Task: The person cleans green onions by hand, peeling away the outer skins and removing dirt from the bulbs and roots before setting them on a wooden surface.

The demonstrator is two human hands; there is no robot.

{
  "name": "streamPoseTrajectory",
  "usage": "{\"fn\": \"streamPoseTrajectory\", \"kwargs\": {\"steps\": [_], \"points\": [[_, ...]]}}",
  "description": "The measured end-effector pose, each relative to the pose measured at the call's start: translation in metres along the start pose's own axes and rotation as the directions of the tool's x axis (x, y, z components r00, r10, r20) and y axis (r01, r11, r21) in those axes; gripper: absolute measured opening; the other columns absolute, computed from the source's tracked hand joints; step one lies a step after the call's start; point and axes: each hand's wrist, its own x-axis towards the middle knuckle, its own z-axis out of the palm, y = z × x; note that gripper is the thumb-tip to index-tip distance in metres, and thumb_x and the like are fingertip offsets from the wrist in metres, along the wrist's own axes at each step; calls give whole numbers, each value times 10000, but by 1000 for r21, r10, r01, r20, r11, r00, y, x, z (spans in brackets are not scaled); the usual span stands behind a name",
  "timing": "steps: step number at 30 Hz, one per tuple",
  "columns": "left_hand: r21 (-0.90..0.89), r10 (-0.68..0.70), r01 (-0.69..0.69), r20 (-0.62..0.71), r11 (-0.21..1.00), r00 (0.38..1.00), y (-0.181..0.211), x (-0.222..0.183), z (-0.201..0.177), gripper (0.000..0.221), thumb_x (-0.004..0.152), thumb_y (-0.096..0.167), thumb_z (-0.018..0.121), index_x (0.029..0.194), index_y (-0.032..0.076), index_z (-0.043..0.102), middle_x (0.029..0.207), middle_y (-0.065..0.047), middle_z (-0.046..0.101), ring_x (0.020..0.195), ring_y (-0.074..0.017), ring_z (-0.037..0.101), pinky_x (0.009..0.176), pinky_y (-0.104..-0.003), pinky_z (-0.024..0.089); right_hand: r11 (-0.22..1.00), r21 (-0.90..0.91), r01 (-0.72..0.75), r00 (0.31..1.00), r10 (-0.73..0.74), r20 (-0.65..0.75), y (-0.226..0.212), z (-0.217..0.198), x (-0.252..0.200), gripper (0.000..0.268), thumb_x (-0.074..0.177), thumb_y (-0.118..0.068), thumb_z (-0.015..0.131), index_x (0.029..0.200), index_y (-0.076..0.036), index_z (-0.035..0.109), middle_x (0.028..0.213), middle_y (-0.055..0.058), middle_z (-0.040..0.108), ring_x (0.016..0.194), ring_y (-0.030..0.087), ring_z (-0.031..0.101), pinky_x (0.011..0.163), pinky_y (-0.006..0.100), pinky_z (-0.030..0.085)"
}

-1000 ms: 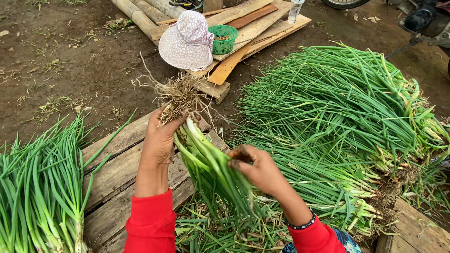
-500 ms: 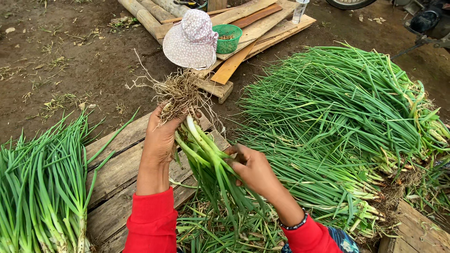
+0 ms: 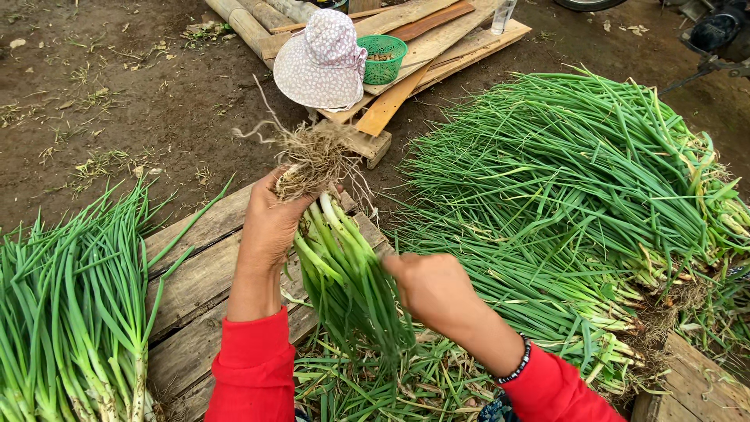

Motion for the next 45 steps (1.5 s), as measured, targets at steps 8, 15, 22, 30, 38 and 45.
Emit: {"fn": "streamPoseTrajectory", "kwargs": {"steps": [8,15,22,30,38,45], "points": [[-521,-183,111,-89,847,979,42,9,9,455,726,-40,688,1162,-94,569,1006,-272,679,806,-317,700,758,-446,620,985,45,-167,818,113,564,-3,-30,-27,410,870,-464,610,1117,-137,622,1120,59,574,1105,261,480,938,470,377],[-490,-270,247,26,836,963,58,-2,24,527,753,67,689,1225,-100,524,1052,-261,687,864,-276,704,676,-401,604,851,524,33,951,135,-279,-35,-12,12,233,880,-99,620,1105,-39,614,994,84,672,866,209,668,769,354,549],[-155,-266,258,-40,954,963,77,-20,40,772,713,231,788,1355,-51,465,1336,-314,525,1323,-414,462,1113,-559,303,254,947,-197,952,279,124,-22,-14,21,195,813,-97,718,974,-35,628,813,65,614,761,166,603,662,298,532],[-185,-60,81,117,979,991,18,-14,43,464,775,52,774,1217,59,631,1118,-68,679,1013,-139,597,985,-320,459,901,412,-136,984,76,159,-26,-45,45,210,905,-220,484,1059,-84,527,873,187,622,801,455,643,654,535,514],[70,-81,73,119,995,990,22,-9,32,555,836,3,678,1351,-45,477,1249,-233,611,1116,-283,621,1088,-442,365,981,188,48,910,-121,396,-51,-82,50,210,900,-223,483,1001,-101,621,668,132,660,631,321,682,609,436,552],[21,-88,88,-19,996,996,29,1,19,662,849,-24,616,1431,-94,308,1436,-341,372,1320,-459,406,1118,-528,304,971,-86,223,596,-66,800,-72,-112,14,443,946,-507,507,982,-117,714,1013,136,672,1097,308,567,1058,490,340]]}}
